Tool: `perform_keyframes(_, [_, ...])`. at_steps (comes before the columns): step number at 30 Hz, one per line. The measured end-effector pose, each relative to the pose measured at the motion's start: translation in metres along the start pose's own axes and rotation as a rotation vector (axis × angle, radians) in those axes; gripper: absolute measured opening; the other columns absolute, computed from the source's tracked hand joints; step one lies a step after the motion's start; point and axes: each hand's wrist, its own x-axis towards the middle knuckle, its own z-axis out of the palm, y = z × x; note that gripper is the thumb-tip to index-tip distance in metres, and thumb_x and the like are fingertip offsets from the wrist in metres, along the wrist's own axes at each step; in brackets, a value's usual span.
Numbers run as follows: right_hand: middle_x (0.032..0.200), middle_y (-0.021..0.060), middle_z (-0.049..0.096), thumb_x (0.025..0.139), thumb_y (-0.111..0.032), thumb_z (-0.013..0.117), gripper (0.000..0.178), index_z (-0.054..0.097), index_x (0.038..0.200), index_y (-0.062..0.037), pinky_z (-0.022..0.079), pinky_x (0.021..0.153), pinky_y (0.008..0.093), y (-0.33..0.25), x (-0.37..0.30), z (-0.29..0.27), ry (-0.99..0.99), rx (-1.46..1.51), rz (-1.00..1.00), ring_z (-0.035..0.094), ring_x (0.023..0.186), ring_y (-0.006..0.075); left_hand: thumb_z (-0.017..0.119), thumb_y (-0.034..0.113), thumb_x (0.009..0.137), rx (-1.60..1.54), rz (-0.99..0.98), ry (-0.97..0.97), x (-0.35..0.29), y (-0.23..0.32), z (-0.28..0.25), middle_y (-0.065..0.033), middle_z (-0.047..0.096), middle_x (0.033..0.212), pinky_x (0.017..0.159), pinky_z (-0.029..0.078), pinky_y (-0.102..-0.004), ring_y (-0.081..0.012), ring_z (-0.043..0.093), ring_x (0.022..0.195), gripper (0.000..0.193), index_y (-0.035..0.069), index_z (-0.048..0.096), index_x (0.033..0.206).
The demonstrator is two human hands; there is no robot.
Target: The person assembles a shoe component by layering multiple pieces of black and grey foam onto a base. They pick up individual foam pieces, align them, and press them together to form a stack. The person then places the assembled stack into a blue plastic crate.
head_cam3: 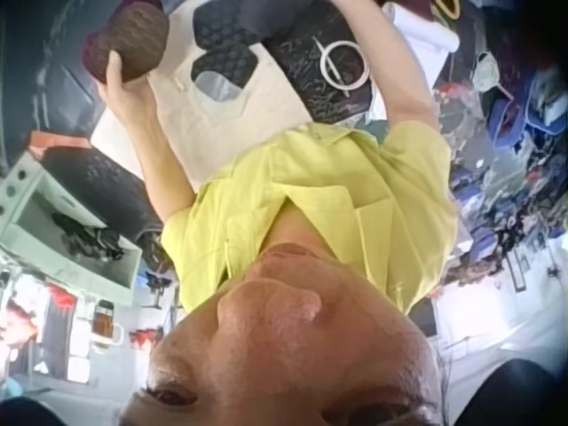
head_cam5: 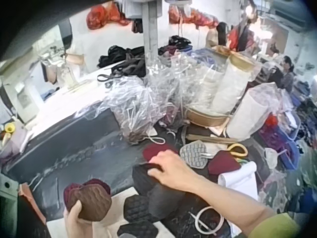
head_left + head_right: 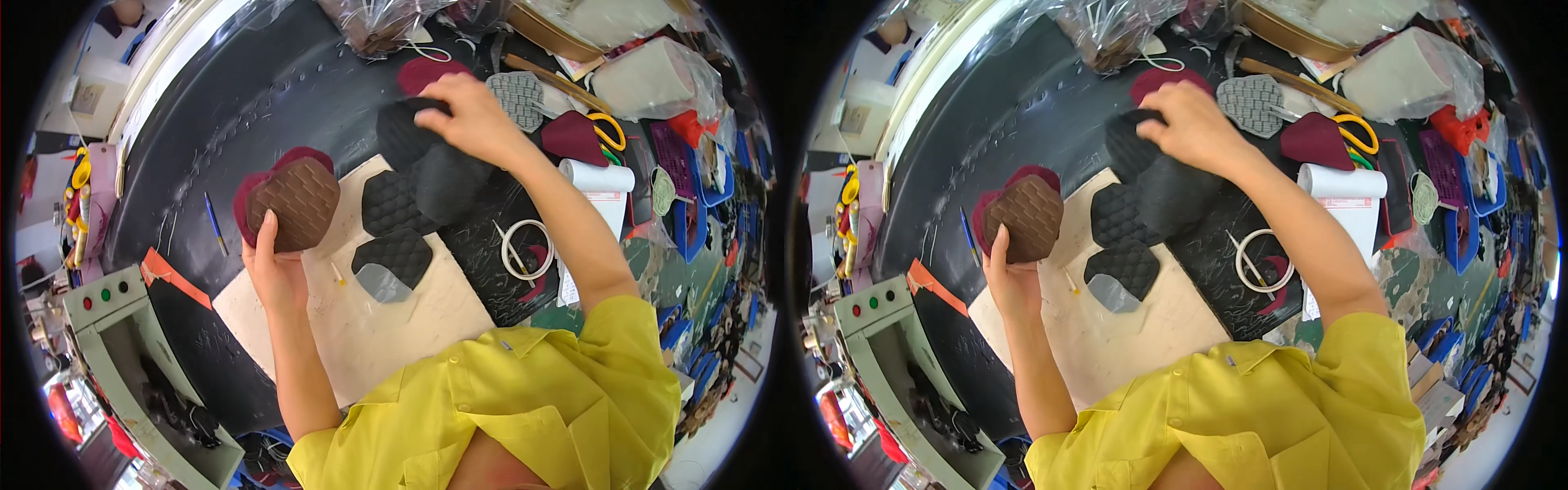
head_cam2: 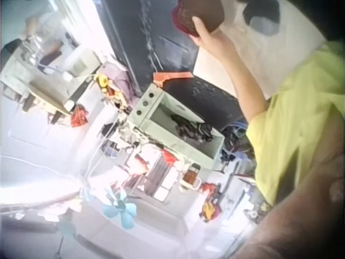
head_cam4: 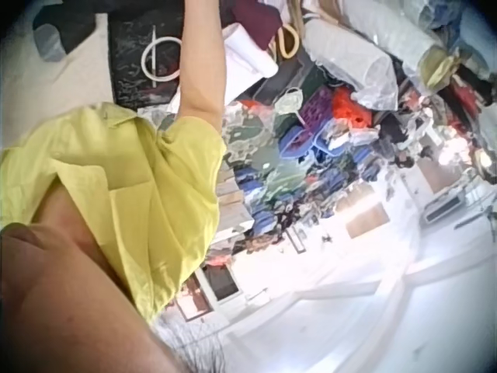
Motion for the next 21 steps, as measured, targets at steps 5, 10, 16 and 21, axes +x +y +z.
perform_keyframes(5, [0.08, 0.0002, 0.066, 0.085, -0.014, 0.071, 0.018, 0.067, 0.099, -0.0023, 0.047, 0.059, 0.0228, -0.077, 0.009, -0.035, -0.045, 1.14, 0.248, 0.058, 0.07, 0.0049, 0.058, 0.018, 0.095, 0.024, -0.06, 0.016, 0.0, -0.007, 0.005, -0.0082, 0.056, 0.13, 0.101, 0.044, -0.041, -0.0214, 0.054, 0.121, 0.042, 0.005, 0.049, 0.134])
perform_keyframes(10, [0.077, 0.0163, 0.067, 0.08, -0.016, 0.071, 0.022, 0.064, 0.093, 0.0007, 0.05, 0.065, 0.0343, -0.108, -0.011, 0.027, -0.114, 0.592, 0.146, 0.065, 0.067, 0.0242, 0.058, 0.015, 0.096, -0.233, -0.033, -0.165, -0.012, -0.017, 0.02, -0.0068, 0.059, 0.125, 0.099, 0.045, -0.0348, -0.0204, 0.057, 0.115, 0.036, 0.001, 0.052, 0.128])
perform_keyframes(16, [0.08, 0.0102, 0.062, 0.076, -0.019, 0.072, 0.026, 0.062, 0.093, -0.0023, 0.041, 0.085, 0.039, -0.107, -0.073, 0.031, -0.121, -0.264, -0.459, 0.059, 0.089, 0.0247, 0.06, 0.006, 0.091, 0.039, 0.182, 0.171, -0.036, 0.013, -0.025, -0.011, 0.063, 0.116, 0.092, 0.051, -0.0418, -0.0242, 0.063, 0.106, 0.031, 0.0, 0.055, 0.122])
perform_keyframes(21, [0.091, 0.0108, 0.06, 0.076, -0.021, 0.071, 0.022, 0.065, 0.086, -0.0027, 0.036, 0.09, 0.0426, -0.107, -0.096, 0.028, -0.365, -0.128, -0.257, 0.054, 0.1, 0.0264, 0.059, 0.008, 0.092, 0.017, 0.107, 0.165, -0.069, 0.019, -0.051, -0.0105, 0.059, 0.122, 0.093, 0.05, -0.0435, -0.0251, 0.058, 0.114, 0.04, 0.003, 0.048, 0.13])
